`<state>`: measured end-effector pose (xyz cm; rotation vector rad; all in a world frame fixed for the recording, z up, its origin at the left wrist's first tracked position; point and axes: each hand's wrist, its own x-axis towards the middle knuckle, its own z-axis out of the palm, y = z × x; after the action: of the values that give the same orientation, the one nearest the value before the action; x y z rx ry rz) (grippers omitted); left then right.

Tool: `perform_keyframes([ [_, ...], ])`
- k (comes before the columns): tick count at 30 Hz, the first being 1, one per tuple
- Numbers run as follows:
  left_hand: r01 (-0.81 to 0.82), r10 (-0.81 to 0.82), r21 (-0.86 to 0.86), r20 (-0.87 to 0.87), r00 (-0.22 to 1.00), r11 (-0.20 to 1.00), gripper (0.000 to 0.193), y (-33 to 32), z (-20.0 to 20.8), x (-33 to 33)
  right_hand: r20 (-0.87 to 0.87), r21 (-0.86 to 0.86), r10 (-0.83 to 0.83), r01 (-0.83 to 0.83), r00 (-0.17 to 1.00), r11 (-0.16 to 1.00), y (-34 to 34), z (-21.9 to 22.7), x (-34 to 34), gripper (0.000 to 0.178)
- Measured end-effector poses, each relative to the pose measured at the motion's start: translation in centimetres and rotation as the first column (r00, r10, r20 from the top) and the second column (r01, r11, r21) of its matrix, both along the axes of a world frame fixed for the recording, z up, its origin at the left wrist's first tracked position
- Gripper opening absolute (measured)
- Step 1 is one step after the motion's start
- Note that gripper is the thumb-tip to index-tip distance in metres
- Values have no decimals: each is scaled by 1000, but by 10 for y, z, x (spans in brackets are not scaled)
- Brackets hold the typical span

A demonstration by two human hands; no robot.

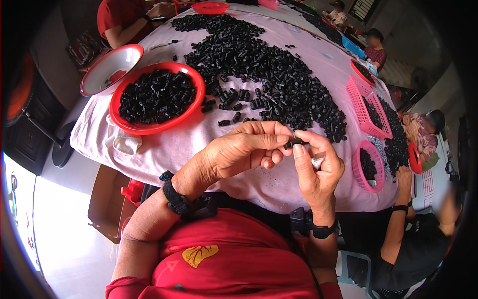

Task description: Inserting small white inserts into black plastic components at a manual assembly table.

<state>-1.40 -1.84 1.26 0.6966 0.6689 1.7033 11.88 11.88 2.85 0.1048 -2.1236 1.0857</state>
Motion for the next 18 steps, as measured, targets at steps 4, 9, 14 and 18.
perform_keyframes([
  [4,19,-19,-5,30,999,1000,26,0,0,1,-23,-24,45,-45,999,999,0,-3,-2,25],
  [9,73,-71,-30,52,996,997,25,0,2,0,-43,-62,82,-85,996,994,-1,-5,-4,26],
  [14,65,-64,-27,35,997,998,24,-1,0,0,42,-5,61,-61,997,998,-2,3,1,27],
  [18,81,-81,-5,20,997,997,24,-1,-1,0,36,25,60,-61,998,998,-2,2,0,28],
])
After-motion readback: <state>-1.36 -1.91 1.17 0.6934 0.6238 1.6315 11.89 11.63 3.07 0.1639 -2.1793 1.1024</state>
